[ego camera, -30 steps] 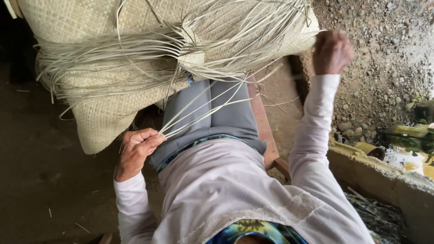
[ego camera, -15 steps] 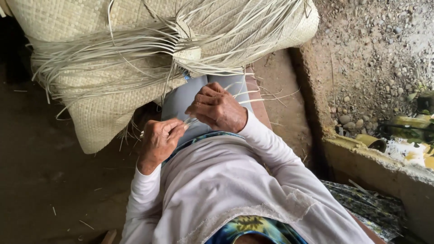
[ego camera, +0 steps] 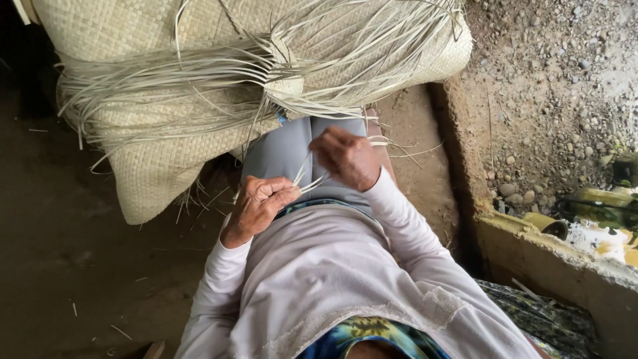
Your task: Weaving a mat by interlacing dried plant fibers in a repetitive pattern.
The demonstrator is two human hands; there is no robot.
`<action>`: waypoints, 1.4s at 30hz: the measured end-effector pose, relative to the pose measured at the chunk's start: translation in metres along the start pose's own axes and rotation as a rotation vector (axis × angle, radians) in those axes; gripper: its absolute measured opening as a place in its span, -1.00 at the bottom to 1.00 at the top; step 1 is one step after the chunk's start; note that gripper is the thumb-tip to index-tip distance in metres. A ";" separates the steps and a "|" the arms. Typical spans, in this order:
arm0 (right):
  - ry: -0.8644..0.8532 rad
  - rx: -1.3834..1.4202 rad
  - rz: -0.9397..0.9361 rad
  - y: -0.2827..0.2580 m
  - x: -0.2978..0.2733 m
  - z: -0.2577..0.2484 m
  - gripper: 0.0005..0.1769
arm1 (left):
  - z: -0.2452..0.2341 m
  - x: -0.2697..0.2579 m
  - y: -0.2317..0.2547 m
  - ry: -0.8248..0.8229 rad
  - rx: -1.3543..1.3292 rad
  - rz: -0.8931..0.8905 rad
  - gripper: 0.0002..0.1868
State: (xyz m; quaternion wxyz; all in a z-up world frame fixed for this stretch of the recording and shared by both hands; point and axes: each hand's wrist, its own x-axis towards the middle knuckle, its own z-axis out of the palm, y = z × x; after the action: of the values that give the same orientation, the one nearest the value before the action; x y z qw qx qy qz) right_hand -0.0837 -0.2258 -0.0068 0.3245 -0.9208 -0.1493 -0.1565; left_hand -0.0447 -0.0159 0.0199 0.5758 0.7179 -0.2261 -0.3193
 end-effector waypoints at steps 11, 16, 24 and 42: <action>-0.082 -0.460 0.774 0.163 -0.102 -0.006 -0.88 | -0.036 -0.023 0.010 0.175 -0.673 -0.048 -0.80; -0.171 -0.724 1.097 0.211 -0.164 -0.025 -0.74 | -0.064 -0.041 -0.005 0.217 -0.868 0.233 -0.84; 0.409 -0.301 0.283 0.088 -0.035 -0.064 -0.74 | -0.042 -0.022 0.035 0.290 -0.386 0.035 -0.84; 0.450 -0.073 -0.453 -0.043 0.057 -0.018 -0.73 | -0.019 -0.007 0.023 0.044 -0.251 0.025 -0.74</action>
State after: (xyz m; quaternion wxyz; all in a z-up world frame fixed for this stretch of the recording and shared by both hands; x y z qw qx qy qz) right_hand -0.0519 -0.1953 0.0519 0.2730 -0.8175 -0.2691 -0.4298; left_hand -0.0354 -0.0036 0.0460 0.6699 0.6440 -0.1806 -0.3223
